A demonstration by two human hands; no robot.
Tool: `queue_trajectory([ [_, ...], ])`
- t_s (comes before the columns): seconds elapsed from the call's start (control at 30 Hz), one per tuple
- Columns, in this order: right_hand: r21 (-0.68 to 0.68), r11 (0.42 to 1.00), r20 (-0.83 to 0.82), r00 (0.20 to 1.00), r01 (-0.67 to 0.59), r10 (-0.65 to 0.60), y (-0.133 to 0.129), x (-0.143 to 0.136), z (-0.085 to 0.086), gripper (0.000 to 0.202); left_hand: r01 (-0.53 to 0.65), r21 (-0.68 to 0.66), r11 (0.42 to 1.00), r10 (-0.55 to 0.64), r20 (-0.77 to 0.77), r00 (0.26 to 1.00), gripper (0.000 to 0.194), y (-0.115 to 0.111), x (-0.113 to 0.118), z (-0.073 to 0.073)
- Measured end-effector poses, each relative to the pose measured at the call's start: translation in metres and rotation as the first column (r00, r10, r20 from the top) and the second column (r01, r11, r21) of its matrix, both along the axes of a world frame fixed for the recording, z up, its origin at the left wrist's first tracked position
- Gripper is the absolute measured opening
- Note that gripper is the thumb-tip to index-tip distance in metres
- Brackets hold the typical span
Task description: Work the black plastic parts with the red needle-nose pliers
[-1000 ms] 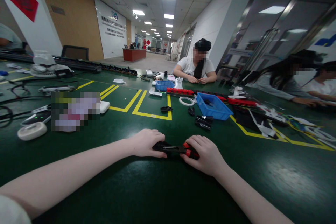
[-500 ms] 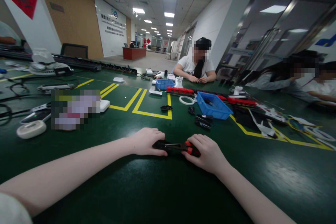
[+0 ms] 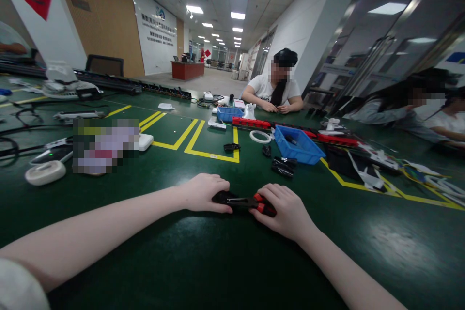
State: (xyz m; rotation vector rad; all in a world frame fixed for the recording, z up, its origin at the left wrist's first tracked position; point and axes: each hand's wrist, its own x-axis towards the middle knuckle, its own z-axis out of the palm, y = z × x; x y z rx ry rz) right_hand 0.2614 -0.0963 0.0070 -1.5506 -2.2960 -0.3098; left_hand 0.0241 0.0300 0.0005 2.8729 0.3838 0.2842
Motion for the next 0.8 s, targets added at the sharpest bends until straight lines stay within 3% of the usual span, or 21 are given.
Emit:
queue_trajectory([
  [0.53,-0.026,1.0,0.025,1.0,-0.014,0.015,0.0011,0.0029,-0.001,0.026,0.016,0.046,0.999,-0.017,0.017,1.0,0.04,-0.0001,0.0,-0.0004],
  [0.8,0.039,0.999,0.037,0.999,-0.033,0.032,0.0026,0.0021,-0.0002,0.023,0.008,0.03,1.0,-0.009,0.014,1.0,0.039,-0.0018,-0.0004,0.0017],
])
